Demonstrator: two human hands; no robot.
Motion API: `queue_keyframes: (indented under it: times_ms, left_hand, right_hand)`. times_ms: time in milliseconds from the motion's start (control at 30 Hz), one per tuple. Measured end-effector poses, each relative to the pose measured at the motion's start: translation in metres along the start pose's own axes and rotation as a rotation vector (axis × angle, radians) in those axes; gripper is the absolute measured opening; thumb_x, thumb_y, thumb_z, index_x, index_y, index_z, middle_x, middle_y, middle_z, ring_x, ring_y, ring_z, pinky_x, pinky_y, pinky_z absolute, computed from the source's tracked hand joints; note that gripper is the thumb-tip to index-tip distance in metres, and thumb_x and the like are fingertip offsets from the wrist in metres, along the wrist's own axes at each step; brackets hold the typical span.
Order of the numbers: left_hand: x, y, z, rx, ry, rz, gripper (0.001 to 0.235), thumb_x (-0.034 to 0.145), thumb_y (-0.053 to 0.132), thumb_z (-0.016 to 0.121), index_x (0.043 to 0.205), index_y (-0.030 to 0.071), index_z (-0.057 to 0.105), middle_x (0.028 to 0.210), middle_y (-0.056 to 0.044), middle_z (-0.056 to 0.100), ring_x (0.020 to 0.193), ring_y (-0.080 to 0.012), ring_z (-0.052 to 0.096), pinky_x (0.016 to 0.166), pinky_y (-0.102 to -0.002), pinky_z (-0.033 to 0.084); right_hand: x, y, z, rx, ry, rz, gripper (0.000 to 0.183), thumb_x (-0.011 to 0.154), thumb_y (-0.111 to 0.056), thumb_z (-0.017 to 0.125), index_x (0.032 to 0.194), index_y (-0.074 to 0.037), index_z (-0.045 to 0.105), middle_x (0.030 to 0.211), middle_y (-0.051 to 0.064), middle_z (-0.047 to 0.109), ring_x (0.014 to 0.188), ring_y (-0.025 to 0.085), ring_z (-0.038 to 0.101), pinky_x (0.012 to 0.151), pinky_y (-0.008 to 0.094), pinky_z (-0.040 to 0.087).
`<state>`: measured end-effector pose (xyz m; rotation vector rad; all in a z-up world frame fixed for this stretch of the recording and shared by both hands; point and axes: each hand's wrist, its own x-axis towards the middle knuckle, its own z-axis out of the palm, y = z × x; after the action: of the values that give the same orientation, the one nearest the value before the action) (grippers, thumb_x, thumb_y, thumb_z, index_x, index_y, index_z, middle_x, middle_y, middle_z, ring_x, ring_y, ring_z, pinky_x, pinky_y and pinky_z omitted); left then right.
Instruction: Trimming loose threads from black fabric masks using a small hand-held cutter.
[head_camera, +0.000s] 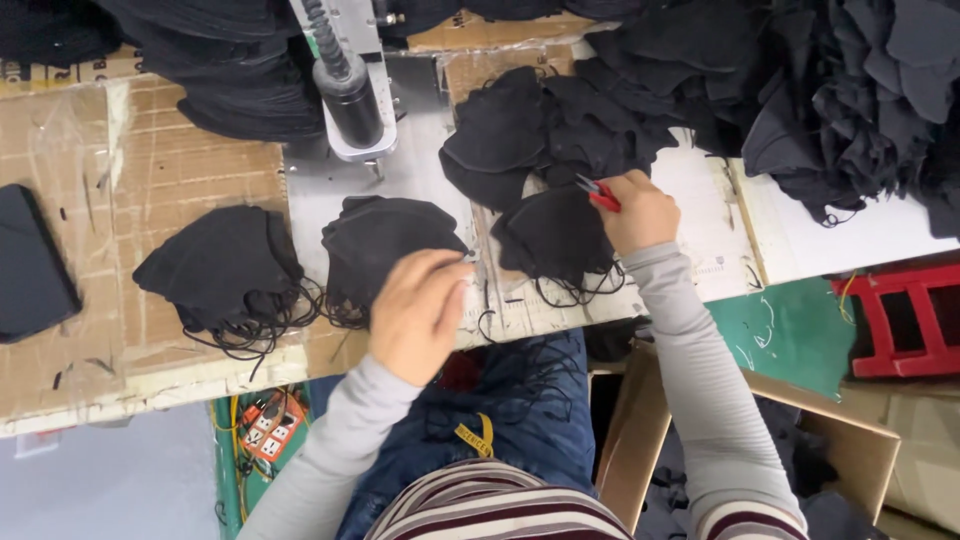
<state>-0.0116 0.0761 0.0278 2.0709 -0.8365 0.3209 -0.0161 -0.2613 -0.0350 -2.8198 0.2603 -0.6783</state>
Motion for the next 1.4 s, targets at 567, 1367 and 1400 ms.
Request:
queue_keyframes:
  times_ms: [567,1367,1400]
  left_hand:
    - [0.08,-0.037,0.168,-0.625,-0.175,-0.466,0.023,0.094,0.007,0.062,0.113,-0.003,0.071,0.087,-0.018,0.078,0.072,-0.026,0.079,0.068,-0.037,0.063]
    - [0.099,-0.04,0.112,-1.308,-0.193,-0.761,0.005,0.095,0.005,0.066,0.098,0.004,0.07,0.087,-0.003,0.069,0.072,-0.0125,0.067,0.064,-0.03,0.058]
    - [0.1,-0.032,0.105,-1.277,-0.223,-0.765,0.008,0.095,0.007,0.067,0.102,0.004,0.071,0.087,-0.001,0.068,0.072,-0.0105,0.066,0.064,-0.028,0.057]
  right_hand:
    - [0.014,-0.011,-0.077,1.017,-0.092,0.478,0.017,0.097,-0.014,0.069,0.103,-0.001,0.077,0.083,-0.002,0.075,0.054,0.002,0.051,0.051,0.018,0.039]
    - [-0.012,-0.026,-0.037,1.593,0.049,0.705,0.009,0.097,-0.004,0.062,0.103,-0.006,0.07,0.069,-0.004,0.055,0.047,0.004,0.036,0.046,0.024,0.031]
    - [-0.016,-0.022,-0.029,1.593,0.053,0.65,0.005,0.099,-0.001,0.066,0.097,-0.006,0.066,0.067,-0.004,0.051,0.048,0.005,0.036,0.047,0.025,0.03]
